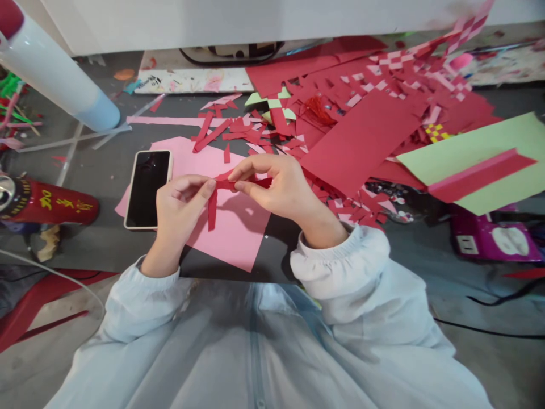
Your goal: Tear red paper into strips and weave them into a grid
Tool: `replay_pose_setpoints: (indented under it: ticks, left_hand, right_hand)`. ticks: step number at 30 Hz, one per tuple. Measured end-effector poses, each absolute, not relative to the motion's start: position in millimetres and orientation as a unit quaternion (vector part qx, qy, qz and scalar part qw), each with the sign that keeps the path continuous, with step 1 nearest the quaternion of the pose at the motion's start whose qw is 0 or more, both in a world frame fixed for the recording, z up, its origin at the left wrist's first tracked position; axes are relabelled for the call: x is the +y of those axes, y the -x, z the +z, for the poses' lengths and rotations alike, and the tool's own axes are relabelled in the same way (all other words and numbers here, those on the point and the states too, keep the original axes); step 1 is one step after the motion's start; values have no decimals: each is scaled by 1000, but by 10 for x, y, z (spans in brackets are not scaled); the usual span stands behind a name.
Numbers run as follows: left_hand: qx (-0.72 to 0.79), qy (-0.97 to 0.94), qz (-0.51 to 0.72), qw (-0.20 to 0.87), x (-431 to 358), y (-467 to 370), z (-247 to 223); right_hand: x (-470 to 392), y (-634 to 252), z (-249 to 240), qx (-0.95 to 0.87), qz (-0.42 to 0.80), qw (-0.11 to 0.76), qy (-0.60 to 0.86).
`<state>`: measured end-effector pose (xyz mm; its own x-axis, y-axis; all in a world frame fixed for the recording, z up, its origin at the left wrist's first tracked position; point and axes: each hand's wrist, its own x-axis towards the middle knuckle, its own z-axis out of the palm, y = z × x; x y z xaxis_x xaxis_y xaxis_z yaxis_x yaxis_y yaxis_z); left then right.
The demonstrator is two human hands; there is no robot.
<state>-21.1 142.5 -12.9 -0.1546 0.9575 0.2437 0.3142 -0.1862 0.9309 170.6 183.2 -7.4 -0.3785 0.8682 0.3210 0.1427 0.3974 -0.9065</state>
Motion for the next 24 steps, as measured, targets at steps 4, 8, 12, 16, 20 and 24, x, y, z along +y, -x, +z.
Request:
replay_pose_setpoints:
  ticks: [4,8,12,16,20,24]
  left_hand:
    - [537,-583,526,308,1426,244,-160]
    - [556,-564,531,302,1433,269,-197]
    - [554,-532,574,284,1453,299,-213]
    - [547,-518,606,257,1485,329,-201]
    - [552,-512,606,256,1502,343,-195]
    - [554,-517,597,264,1489,339,-197]
  right_hand:
    - [1837,-1734,-65,-726,416,425,346]
    - [1878,-1769,-70,-712,384,453,375]
    - [1960,-1827,-121,-679,328,498,427]
    - [2024,-1860,-209,-667,316,482,471]
    - [2029,-1794,-294,-717,249,404,511]
    - [2004,-1681,-352,-806,158,286,493]
